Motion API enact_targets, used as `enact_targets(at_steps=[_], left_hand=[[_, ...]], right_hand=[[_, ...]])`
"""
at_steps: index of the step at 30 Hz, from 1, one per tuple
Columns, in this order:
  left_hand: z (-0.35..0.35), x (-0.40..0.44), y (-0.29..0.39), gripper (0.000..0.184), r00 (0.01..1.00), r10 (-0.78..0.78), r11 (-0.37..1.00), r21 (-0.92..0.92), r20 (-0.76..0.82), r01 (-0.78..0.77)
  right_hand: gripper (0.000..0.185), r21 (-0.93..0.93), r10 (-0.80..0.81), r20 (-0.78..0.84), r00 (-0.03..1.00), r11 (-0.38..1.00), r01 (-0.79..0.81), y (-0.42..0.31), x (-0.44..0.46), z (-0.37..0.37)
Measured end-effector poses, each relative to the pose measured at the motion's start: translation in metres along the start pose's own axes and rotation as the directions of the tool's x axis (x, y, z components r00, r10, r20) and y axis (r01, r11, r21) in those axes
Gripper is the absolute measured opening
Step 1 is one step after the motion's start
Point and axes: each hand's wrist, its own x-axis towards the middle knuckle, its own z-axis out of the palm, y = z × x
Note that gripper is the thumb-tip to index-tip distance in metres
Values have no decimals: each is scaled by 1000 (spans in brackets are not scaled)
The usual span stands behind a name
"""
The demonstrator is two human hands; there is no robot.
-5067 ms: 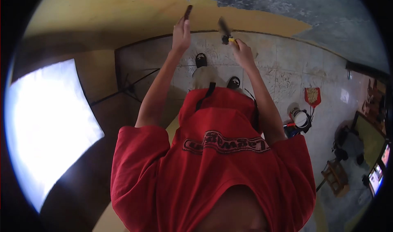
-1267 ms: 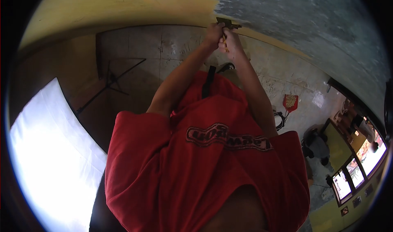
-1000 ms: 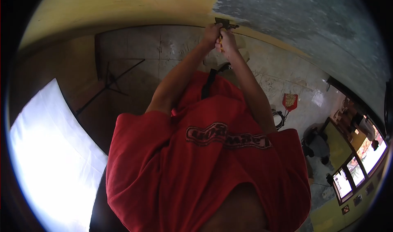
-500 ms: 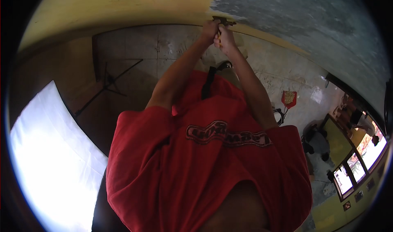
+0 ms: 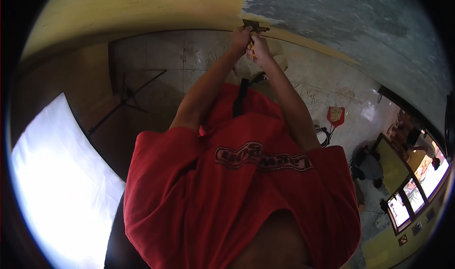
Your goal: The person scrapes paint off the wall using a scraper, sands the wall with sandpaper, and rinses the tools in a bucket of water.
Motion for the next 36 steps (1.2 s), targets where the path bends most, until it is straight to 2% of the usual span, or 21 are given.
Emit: enact_targets(at_steps=[2,3,4,6,7,9,10,12,14,16,17,19,21,22,23,24,26,27,29,32,36], left_hand=[[8,-5,26,22,998,0,1000,-21,-65,-1],[11,-15,33,24,994,66,998,-11,-81,-67],[10,-17,33,24,994,60,998,-13,-89,-62],[6,-19,37,26,996,75,988,142,-38,-69],[12,-30,41,26,997,61,989,139,-37,-56],[19,-38,55,28,998,51,999,-2,-42,-51],[16,-29,57,28,997,59,998,1,-46,-59],[15,-25,54,33,997,-59,998,1,-42,59],[20,-27,68,34,997,-60,997,-45,-42,58],[18,-15,61,33,981,-160,985,42,-113,166],[16,-16,51,33,980,-164,985,44,-109,170],[15,-4,49,32,989,-116,992,36,-87,119],[16,4,56,31,995,-31,998,58,-97,37],[16,-11,47,31,993,15,997,80,-113,-5],[16,-15,51,30,987,-88,990,99,-131,102],[19,-15,61,30,989,-74,991,104,-125,87],[24,-22,69,29,988,-141,985,-105,-65,134],[23,-19,66,29,987,-143,985,-108,-72,135],[20,-19,57,26,989,-74,997,12,-126,76],[20,-12,57,27,990,-53,998,-50,-132,46],[13,4,26,28,973,-132,989,42,-189,142]], right_hand=[[23,1,-25,-6,1000,1000,25,-14,4,9],[24,31,-34,15,999,999,33,-21,-23,19],[24,62,-38,33,999,997,36,-23,-40,24],[23,25,-30,26,999,999,29,-11,-28,24],[23,-17,-8,4,1000,1000,8,-3,-33,21],[22,16,-15,-1,1000,1000,15,-9,-41,24],[21,50,-20,1,1000,999,20,-20,-47,33],[19,78,-10,-19,1000,997,12,-30,-63,40],[22,150,48,22,999,987,-51,-45,-51,40],[21,153,79,48,996,985,-86,-41,-30,30],[21,166,87,40,995,982,-92,-33,-17,25],[21,167,69,45,997,983,-76,-43,-24,33],[22,44,-33,25,999,999,32,-46,-59,42],[22,47,-2,11,1000,999,1,-30,-55,32],[22,54,23,15,1000,998,-24,-25,-35,24],[23,58,33,27,999,998,-35,-35,-30,31],[23,66,25,50,998,997,-28,-42,-33,29],[23,48,16,30,999,999,-18,-41,-41,32],[22,41,13,10,1000,999,-14,-36,-43,34],[21,17,-1,14,1000,1000,1,-42,-24,31],[20,33,12,-4,1000,999,-11,-31,-42,28]])
